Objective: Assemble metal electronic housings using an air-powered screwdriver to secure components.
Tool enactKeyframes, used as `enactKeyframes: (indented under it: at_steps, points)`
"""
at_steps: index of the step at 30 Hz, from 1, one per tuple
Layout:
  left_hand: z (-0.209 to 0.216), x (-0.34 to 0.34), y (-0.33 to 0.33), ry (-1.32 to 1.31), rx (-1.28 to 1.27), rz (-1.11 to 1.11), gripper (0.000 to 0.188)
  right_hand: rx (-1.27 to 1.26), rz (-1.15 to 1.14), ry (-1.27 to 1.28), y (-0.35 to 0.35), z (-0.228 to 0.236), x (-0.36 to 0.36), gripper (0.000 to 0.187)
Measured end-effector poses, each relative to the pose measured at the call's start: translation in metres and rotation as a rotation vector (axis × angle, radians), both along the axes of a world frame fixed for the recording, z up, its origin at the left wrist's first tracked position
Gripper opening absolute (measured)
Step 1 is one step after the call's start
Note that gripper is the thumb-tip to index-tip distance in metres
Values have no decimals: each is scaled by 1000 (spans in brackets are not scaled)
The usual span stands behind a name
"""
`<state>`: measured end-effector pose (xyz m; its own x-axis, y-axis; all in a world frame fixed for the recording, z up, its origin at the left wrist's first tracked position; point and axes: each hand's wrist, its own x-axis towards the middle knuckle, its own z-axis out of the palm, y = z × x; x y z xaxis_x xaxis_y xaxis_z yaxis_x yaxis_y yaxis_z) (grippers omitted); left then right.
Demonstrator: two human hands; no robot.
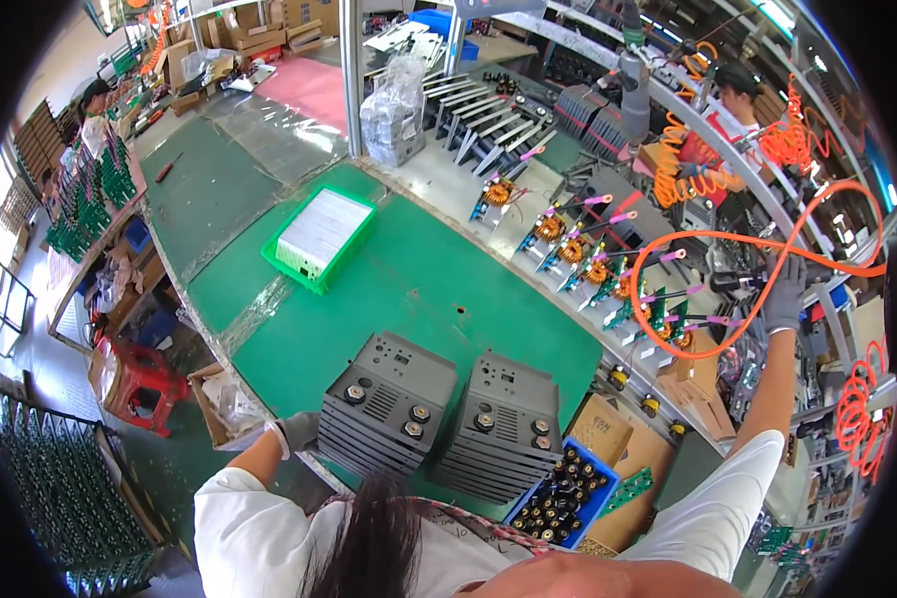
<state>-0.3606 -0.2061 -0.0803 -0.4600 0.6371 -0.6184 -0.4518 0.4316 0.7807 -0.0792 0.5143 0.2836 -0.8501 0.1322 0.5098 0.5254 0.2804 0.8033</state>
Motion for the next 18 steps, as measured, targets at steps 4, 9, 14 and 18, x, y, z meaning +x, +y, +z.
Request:
enactKeyframes:
  at_steps: [4,9,14,18]
  points:
    - [24,-36,11,126,-171,-101,29,99,71,244,-53,33,-22,30]
    - [141,-48,63,902,69,-432,44,-6,215,83,-120,73,-15,50]
    - [173,-58,103,484,-385,-738,35,-289,111,-159,-260,51,-10,46]
    - [189,-59,107,514,-404,-773,31,-921,-29,-92,-369,13,-14,40]
